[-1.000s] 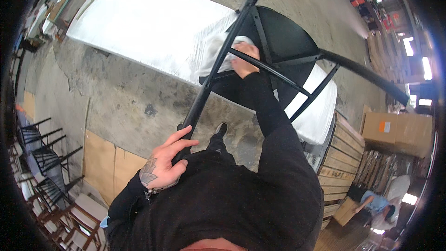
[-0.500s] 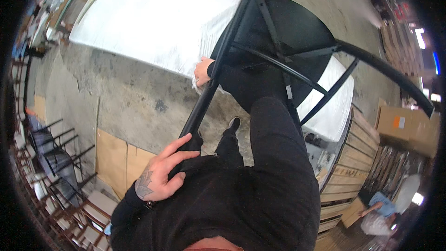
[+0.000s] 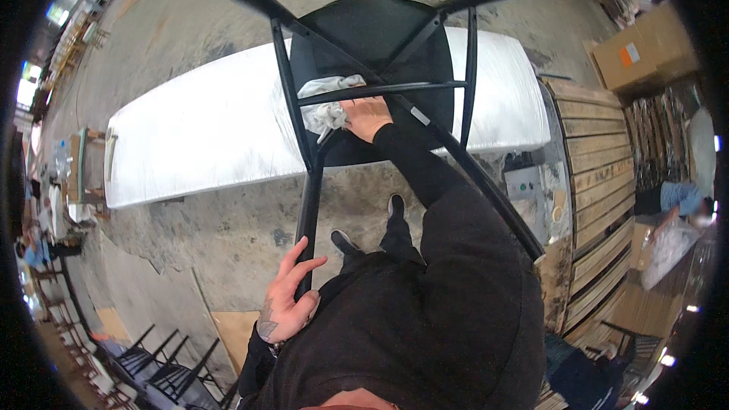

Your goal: The person wipes the legs and underside of a black chair with a white cloth, then picks up another black chair and continues wiping its legs and underside. The person moves between chairs in a workshop setting, handling each chair one at a time.

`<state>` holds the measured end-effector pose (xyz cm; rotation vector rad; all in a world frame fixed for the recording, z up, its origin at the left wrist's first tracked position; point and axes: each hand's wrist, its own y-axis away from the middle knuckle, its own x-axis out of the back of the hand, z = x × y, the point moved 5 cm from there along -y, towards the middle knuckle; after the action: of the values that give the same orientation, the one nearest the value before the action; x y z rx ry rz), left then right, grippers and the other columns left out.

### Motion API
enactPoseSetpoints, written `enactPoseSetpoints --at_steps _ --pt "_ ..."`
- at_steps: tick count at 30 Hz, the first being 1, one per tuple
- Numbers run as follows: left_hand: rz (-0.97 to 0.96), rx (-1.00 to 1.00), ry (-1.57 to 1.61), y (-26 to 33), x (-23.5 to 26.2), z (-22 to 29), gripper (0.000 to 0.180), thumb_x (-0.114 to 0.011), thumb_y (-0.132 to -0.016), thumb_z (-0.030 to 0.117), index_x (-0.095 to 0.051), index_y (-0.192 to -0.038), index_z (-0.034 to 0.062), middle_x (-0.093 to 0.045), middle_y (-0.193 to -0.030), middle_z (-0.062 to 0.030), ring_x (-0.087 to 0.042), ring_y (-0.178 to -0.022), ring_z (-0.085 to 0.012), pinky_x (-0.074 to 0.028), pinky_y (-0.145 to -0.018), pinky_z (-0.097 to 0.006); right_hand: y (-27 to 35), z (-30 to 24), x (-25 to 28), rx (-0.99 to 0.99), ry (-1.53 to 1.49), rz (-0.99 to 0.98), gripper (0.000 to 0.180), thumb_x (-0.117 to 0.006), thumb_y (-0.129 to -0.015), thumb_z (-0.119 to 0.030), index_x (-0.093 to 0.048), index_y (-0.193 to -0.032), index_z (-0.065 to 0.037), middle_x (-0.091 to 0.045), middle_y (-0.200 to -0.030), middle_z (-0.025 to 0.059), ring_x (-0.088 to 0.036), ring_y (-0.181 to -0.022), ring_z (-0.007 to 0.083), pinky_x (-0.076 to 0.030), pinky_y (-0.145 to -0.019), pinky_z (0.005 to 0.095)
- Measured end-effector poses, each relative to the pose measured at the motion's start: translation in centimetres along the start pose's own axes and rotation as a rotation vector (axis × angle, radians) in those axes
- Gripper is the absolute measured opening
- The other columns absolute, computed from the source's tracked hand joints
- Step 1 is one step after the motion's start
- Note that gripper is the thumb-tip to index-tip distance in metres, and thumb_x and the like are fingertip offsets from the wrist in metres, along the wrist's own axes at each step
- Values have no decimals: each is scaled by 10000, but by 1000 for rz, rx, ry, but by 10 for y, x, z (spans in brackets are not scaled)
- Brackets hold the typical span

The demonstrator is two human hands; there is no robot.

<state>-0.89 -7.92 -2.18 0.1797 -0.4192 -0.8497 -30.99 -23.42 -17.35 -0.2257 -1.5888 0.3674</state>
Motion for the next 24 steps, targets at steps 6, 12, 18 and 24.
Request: enactPoseSetpoints --at_steps 6,12,18,24 --pt "-77 -20 -75 -4 -1 2 567 -563 -737 36 -612 -1299 95 -321 -1554 -225 -427 -1385 -387 -379 -1083 -402 75 7 -76 -757 -215 77 464 -763 -668 -175 -615 -1104 -112 -606 -1150 135 -533 -1142 342 -425 -916 465" --pt "-84 -12 -79 -1 -5 -4 553 -518 -734 21 -632 -1271 88 -327 -1553 -199 -420 -1388 -335 -373 -1075 -377 124 -35 -100 -418 -374 -235 379 -689 -771 -159 -624 -1140 -103 -602 -1217 135 -606 -1112 330 -505 -930 465" --pt "-29 -13 -66 -1 -9 -12 531 -515 -749 5 -643 -1257 92 -352 -1549 -170 -540 -1257 -300 -457 -958 -344 112 33 -35 -725 -260 135 391 -718 -683 -135 -585 -1042 -61 -586 -1078 160 -612 -993 374 -525 -828 469" --pt "5 -15 -7 0 -11 -17 537 -522 -739 1 -645 -1256 79 -386 -1532 -111 -606 -977 -145 -484 -719 -264 143 44 -61 -934 -309 -362 416 -696 -757 -229 -625 -1127 -51 -629 -1176 198 -654 -1019 376 -545 -842 496"
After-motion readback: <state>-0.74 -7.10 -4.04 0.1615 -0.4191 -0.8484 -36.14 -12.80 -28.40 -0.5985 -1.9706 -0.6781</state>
